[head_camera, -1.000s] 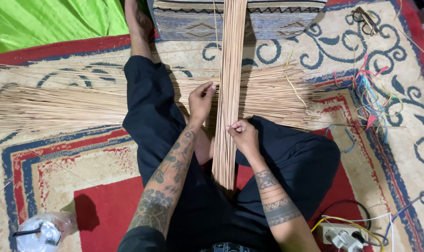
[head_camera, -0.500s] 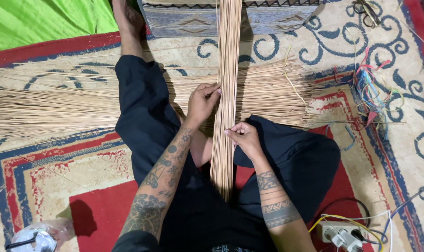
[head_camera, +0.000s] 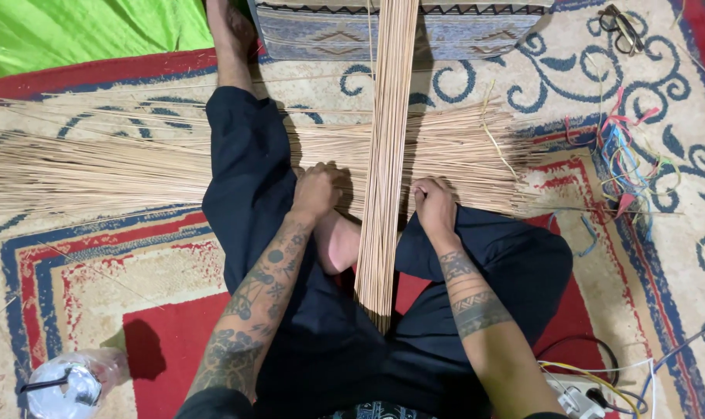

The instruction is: The person weaves thin wooden sticks into a bundle or mat by hand.

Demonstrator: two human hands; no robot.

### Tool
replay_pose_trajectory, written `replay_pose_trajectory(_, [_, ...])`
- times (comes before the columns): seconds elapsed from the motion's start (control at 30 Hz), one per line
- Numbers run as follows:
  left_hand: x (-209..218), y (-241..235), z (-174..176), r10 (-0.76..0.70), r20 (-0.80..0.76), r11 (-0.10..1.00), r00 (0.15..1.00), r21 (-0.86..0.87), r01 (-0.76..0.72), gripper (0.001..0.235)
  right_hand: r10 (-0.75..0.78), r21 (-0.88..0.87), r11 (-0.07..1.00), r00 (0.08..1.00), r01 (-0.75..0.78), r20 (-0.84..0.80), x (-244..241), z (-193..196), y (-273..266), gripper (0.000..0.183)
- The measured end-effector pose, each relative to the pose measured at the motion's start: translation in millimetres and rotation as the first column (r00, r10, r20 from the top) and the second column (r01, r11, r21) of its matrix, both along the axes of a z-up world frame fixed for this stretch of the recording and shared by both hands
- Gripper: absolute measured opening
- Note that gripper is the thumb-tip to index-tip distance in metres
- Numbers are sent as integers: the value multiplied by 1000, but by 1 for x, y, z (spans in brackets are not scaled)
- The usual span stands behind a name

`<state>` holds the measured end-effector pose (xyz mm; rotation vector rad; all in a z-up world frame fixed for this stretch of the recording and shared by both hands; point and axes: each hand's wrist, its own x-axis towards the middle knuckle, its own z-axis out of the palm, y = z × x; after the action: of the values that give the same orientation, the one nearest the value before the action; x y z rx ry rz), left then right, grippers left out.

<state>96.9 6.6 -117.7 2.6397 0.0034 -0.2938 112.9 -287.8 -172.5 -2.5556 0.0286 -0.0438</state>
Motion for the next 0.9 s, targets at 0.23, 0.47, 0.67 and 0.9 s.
replay_pose_trajectory(0.23, [2, -13, -28, -24, 87, 1000, 996, 4, 23, 33, -61, 42, 997, 995, 57, 84, -24, 19, -2, 9])
replay_pose_trajectory(0.47, [-6, -12, -12, 151, 219, 988, 964, -79, -136, 13, -265, 224, 959, 826, 173, 498, -34, 39, 3, 22])
replay_pose_trajectory(0.67, [-8, -13, -7, 211, 235, 972, 949, -149, -179, 11, -660, 770, 580, 707, 266, 253, -20, -1, -36, 45])
replay_pose_trajectory(0.9, [-9, -21, -13, 107, 155, 981, 982, -175, -79, 13, -12, 895, 414, 984, 165, -176, -43, 47, 0, 27])
